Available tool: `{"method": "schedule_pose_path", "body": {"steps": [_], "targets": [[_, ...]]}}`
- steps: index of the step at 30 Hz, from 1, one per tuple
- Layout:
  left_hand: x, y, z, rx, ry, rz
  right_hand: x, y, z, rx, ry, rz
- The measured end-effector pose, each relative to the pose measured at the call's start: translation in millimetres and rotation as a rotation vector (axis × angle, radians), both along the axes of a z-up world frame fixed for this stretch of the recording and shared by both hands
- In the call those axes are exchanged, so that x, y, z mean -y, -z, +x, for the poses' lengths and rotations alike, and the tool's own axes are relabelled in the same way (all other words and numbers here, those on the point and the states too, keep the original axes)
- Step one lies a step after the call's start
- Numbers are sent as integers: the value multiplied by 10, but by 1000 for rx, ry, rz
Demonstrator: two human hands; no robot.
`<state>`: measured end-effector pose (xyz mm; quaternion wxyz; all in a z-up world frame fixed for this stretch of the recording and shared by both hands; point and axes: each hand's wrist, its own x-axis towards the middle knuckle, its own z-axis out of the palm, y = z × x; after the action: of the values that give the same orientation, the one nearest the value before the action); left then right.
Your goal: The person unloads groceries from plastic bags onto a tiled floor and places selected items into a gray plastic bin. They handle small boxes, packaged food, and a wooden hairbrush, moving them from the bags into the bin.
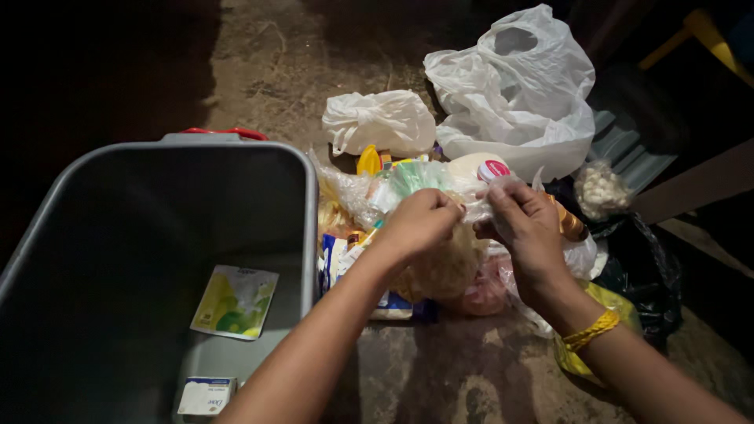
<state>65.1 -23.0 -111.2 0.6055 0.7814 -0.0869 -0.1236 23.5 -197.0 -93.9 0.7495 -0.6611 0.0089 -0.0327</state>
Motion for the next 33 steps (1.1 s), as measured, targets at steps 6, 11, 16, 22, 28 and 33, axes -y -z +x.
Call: {"method": "schedule_pose_path", "body": {"steps": [6,11,16,22,28,33], "targets": [[-48,-181,-137,376,3,77,70,-53,1,-55,-5,10],[-86,-266,-324,692,0,175,61,-200,-63,41,-127,-34],[-125,-215,-225,461,-47,-5,44,-364,-95,31,-88,56],[-81,-181,-152,195,-130,-75,61,-259,-91,-84,-47,-76],[-123,-238,-191,102,-139,-191,84,-70,-102,-24,-123,-249],[-115,-211,-160,83,-134,-235,-14,64,-11,83,-88,-504]]}}
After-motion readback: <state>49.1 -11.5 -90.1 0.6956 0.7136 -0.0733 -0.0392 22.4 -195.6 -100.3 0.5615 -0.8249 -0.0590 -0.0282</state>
